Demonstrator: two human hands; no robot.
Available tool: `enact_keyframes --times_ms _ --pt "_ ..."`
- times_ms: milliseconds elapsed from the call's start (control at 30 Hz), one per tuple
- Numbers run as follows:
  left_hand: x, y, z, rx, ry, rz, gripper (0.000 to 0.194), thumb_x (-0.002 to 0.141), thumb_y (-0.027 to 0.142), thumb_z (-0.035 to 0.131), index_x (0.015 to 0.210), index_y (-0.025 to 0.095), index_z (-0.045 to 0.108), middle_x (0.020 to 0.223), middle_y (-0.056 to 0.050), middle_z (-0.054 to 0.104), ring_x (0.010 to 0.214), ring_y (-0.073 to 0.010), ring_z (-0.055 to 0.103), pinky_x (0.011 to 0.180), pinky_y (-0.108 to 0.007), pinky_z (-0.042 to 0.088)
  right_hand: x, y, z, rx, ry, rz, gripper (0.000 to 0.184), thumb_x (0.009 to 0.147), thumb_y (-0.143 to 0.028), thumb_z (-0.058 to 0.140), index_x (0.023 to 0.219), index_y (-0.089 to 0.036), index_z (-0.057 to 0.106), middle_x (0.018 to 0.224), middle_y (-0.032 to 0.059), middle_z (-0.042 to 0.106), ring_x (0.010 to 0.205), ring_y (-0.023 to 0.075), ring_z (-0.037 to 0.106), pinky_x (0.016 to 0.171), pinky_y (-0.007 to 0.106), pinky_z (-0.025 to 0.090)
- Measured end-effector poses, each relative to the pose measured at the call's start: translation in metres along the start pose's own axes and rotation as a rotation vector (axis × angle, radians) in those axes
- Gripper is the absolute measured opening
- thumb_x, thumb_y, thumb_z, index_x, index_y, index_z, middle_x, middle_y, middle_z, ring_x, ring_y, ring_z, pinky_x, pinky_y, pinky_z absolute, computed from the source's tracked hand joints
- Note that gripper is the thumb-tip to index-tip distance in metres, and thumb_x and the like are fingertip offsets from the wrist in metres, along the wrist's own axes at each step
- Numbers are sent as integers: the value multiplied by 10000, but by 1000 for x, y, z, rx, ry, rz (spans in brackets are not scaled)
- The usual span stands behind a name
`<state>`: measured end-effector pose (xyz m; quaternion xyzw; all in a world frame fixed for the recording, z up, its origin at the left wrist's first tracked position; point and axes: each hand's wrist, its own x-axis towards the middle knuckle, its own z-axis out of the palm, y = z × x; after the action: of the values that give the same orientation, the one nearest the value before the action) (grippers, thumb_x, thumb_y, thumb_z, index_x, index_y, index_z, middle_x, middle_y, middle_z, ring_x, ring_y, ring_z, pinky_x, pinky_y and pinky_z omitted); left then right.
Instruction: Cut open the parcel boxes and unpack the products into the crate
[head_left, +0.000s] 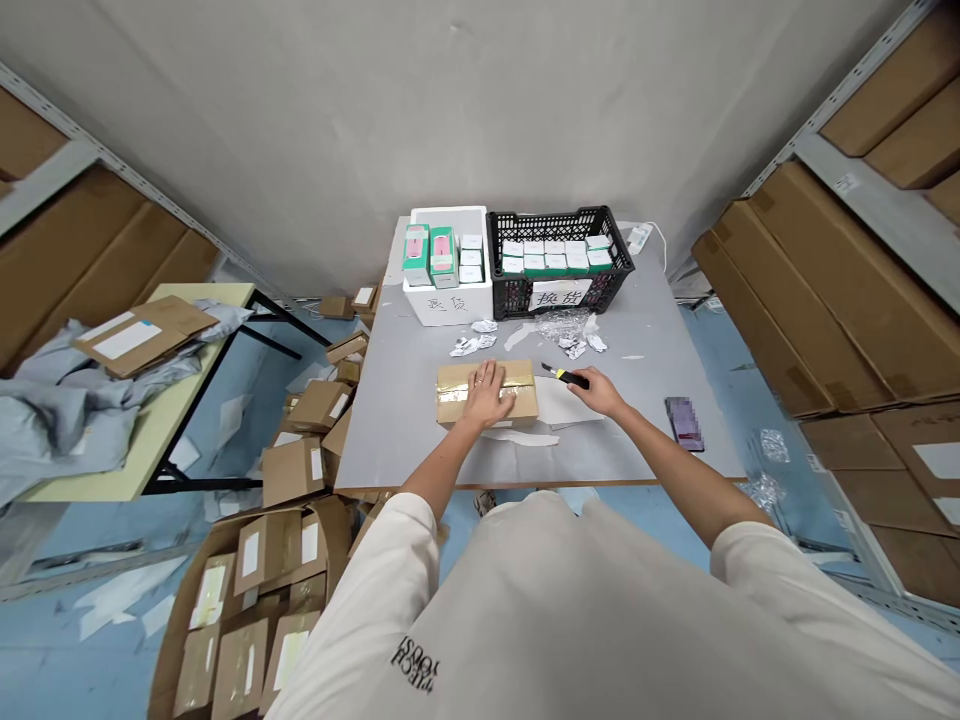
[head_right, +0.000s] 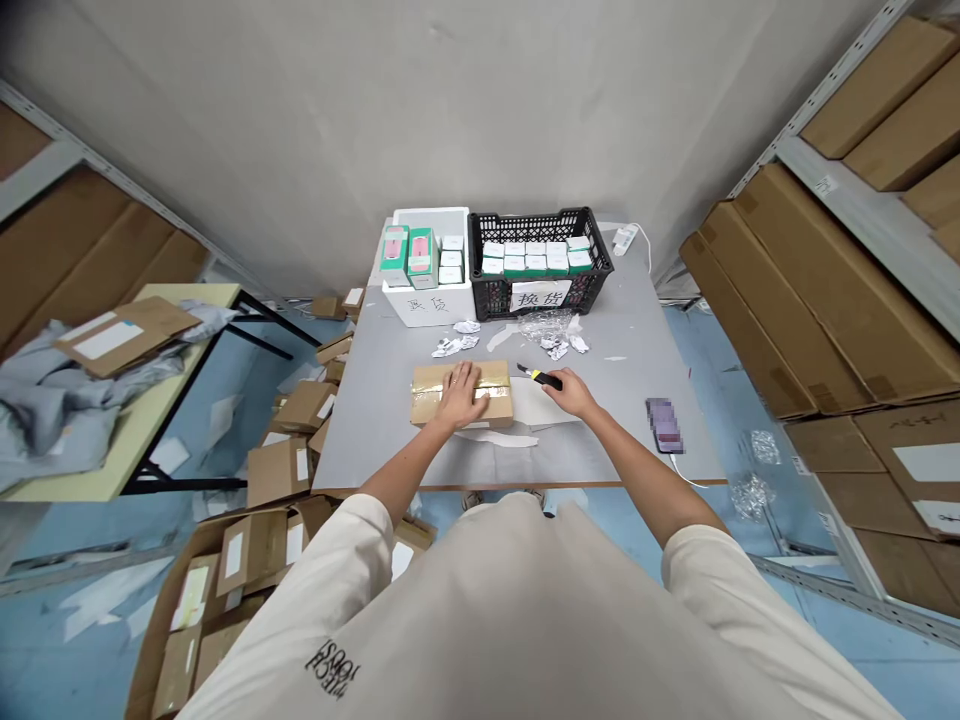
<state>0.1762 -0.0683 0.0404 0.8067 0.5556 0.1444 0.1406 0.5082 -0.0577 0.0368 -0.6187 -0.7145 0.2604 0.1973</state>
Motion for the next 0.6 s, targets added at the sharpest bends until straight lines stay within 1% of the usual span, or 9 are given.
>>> enact_keyframes --times_ms 67,133,200,267,333,400,467,500,600 --pt "-10 -9 -9 2 -8 2 713 965 567 487 1572 206 392 1700 -137 283 1599 -325 171 1289 -549 90 -2 -8 8 36 -1 -7 389 916 -445 643 1235 -228 693 1164 110 693 1067 285 666 967 407 510" --pt "-25 -22 -20 23 -14 -11 767 928 627 544 1572 238 391 1698 -127 286 1598 -336 166 1287 -570 71 -2 -16 16 95 0 -16 390 912 -469 644 1221 -235 689 1184 103 694 1073 280 668 973 408 513" --pt "-43 -38 -29 55 -9 -45 843 870 672 619 1568 258 392 1700 -137 268 1593 -354 167 1283 -582 75 -3 -26 26 174 -16 -21 384 914 -499 637 1195 -241 684 1190 93 705 1065 270 672 969 406 518" --pt "-62 -54 -35 79 2 -84 919 824 681 678 1577 252 372 1702 -161 241 1587 -380 165 1276 -595 87 -5 -37 36 261 -49 -17 382 923 -524 619 1181 -246 667 1180 79 720 1043 255 678 957 401 525" --pt "-79 -68 -36 73 14 -150 961 800 653 722 1587 245 350 1702 -183 213 1576 -415 176 1262 -611 137 -7 -48 47 338 -88 2 381 934 -537 594 1178 -247 639 1152 65 734 1024 240 684 945 395 531" --pt "-90 -79 -34 5 -6 -254 978 805 597 740 1607 247 303 1692 -196 212 1538 -434 273 1221 -595 270 -10 -59 56 394 -116 27 378 942 -542 571 1177 -249 613 1135 57 741 1030 229 685 935 389 538" --pt "-92 -84 -32 -109 -54 -347 970 829 539 729 1627 263 252 1667 -195 253 1476 -416 393 1156 -541 393 -11 -69 61 426 -114 45 380 944 -549 556 1175 -250 598 1138 56 744 1039 223 683 928 384 543" --pt "-89 -84 -32 -163 -72 -378 963 838 523 722 1633 273 240 1652 -189 277 1450 -402 434 1131 -513 427 -11 -73 61 431 -97 49 388 942 -555 552 1175 -247 594 1147 60 742 1043 223 681 928 384 543" --pt "-71 -80 -36 -250 -70 -405 947 830 558 724 1625 304 278 1603 -164 338 1427 -379 459 1123 -470 440 -10 -79 53 413 -1 65 437 941 -587 536 1189 -230 581 1138 83 741 1031 235 681 925 395 543"
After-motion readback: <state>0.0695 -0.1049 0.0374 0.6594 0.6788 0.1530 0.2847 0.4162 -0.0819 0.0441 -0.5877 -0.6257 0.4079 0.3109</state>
